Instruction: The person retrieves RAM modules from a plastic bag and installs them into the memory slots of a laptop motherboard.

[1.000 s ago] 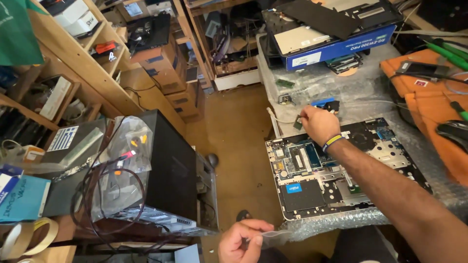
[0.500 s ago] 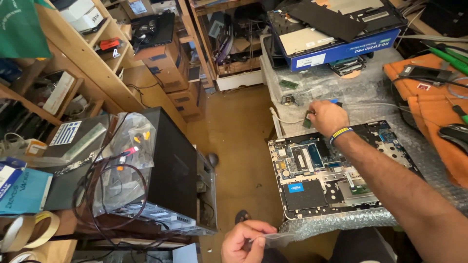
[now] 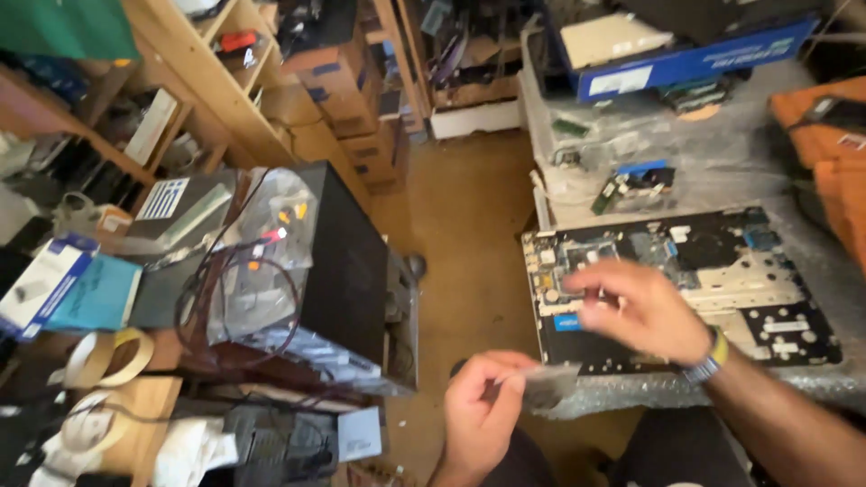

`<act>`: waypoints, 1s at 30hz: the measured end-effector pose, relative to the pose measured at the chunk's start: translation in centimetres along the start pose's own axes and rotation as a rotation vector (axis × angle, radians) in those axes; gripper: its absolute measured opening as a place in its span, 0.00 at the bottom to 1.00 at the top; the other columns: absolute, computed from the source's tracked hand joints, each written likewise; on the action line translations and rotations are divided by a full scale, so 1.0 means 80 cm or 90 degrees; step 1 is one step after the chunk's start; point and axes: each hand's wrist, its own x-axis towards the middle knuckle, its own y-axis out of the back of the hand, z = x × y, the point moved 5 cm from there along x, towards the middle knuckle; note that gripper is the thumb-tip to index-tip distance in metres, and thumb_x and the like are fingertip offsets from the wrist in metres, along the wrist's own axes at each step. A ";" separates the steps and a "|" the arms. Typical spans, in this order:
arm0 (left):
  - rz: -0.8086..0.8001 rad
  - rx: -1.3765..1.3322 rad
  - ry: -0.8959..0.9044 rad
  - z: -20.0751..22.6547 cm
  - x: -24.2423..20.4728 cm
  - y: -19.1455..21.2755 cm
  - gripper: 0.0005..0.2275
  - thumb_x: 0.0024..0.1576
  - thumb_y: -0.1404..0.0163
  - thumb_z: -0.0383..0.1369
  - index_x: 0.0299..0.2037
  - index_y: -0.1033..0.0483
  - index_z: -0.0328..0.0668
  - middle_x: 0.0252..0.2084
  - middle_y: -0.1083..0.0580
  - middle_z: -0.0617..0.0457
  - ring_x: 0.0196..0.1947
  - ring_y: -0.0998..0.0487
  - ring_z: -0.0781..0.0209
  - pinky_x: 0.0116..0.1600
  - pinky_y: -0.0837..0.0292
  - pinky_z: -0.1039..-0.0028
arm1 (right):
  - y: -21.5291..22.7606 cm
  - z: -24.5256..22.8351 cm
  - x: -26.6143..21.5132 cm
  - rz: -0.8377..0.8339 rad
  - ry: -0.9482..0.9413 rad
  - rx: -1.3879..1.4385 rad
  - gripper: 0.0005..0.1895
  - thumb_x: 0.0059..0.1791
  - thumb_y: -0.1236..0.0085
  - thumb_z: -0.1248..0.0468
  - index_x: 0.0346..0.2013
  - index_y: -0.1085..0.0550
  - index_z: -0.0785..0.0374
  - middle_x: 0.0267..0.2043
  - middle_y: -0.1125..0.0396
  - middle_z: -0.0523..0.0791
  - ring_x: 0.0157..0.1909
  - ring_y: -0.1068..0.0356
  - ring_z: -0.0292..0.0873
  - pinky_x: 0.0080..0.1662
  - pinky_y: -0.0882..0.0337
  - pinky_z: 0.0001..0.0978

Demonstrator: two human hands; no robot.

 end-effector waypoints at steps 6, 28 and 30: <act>-0.002 -0.046 0.043 -0.005 -0.004 -0.028 0.05 0.62 0.49 0.29 0.34 0.29 0.37 0.40 0.20 0.42 0.40 0.18 0.57 0.44 0.24 0.71 | -0.016 -0.070 -0.068 0.036 -0.045 0.260 0.21 0.44 0.35 0.51 0.47 0.21 0.59 0.45 0.22 0.43 0.47 0.22 0.40 0.47 0.22 0.30; -0.070 0.179 -0.122 0.055 -0.015 -0.084 0.03 0.56 0.41 0.28 0.32 0.22 0.45 0.34 0.20 0.54 0.33 0.18 0.63 0.41 0.23 0.77 | -0.008 -0.086 -0.134 0.161 -0.052 0.256 0.04 0.46 0.34 0.64 0.34 0.21 0.56 0.33 0.24 0.41 0.35 0.24 0.37 0.41 0.24 0.27; -0.072 0.176 -0.114 0.050 -0.017 -0.086 0.03 0.56 0.42 0.28 0.32 0.22 0.45 0.34 0.20 0.54 0.33 0.18 0.63 0.41 0.23 0.77 | -0.003 -0.091 -0.131 0.173 -0.050 0.265 0.04 0.46 0.34 0.64 0.34 0.21 0.57 0.32 0.24 0.41 0.33 0.24 0.37 0.39 0.24 0.27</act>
